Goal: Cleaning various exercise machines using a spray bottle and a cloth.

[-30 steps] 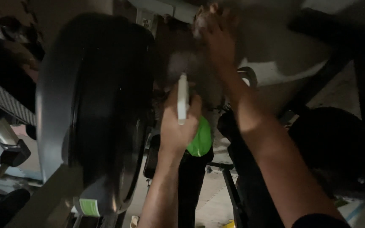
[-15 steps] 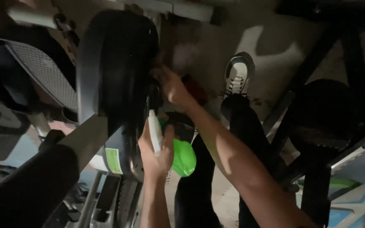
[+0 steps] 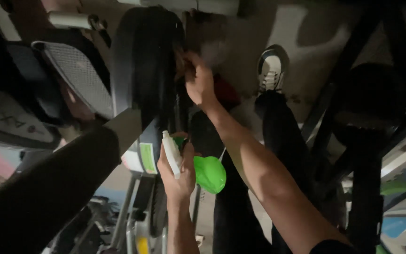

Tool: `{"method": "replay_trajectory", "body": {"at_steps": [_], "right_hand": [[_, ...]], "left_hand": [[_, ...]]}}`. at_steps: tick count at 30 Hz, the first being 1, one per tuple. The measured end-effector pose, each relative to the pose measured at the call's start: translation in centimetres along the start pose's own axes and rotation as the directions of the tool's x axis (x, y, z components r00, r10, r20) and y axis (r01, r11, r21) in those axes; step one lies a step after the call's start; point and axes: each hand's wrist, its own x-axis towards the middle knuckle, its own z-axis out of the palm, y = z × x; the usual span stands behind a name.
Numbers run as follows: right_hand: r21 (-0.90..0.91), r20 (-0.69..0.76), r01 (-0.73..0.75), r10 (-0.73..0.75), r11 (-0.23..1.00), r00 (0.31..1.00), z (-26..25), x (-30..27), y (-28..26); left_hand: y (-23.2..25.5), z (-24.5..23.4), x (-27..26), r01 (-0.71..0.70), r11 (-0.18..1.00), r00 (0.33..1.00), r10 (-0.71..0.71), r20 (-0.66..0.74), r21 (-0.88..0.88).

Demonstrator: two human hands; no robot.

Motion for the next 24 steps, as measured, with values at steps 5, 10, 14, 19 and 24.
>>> {"method": "replay_trajectory", "body": {"at_steps": [5,10,14,19,24], "right_hand": [[-0.907,-0.336,-0.317,-0.023,0.279,0.941,8.3,-3.5,-2.7],[-0.813,-0.452,-0.496,0.205,0.306,0.868,10.0,-10.2,-2.6],[-0.82,-0.359,-0.461,0.321,0.339,0.876,6.7,-12.2,0.1],[-0.928,-0.355,-0.365,0.458,-0.07,0.815,-1.5,-12.7,8.3],[-0.834,-0.278,-0.381,0.292,0.399,0.915,5.3,-14.0,4.6]], "left_hand": [[0.1,-1.7,-0.6,0.043,0.998,0.999,-0.044,0.03,0.047],[1.6,-2.7,-0.8,-0.158,0.968,0.986,0.144,0.085,0.192],[1.4,-2.7,-0.4,-0.11,0.916,0.993,0.085,0.083,0.386],[-0.2,-3.3,-0.8,-0.197,0.896,0.979,0.158,0.13,0.397],[-1.5,-4.6,-1.8,-0.136,0.919,0.987,0.093,0.133,0.37]]}}
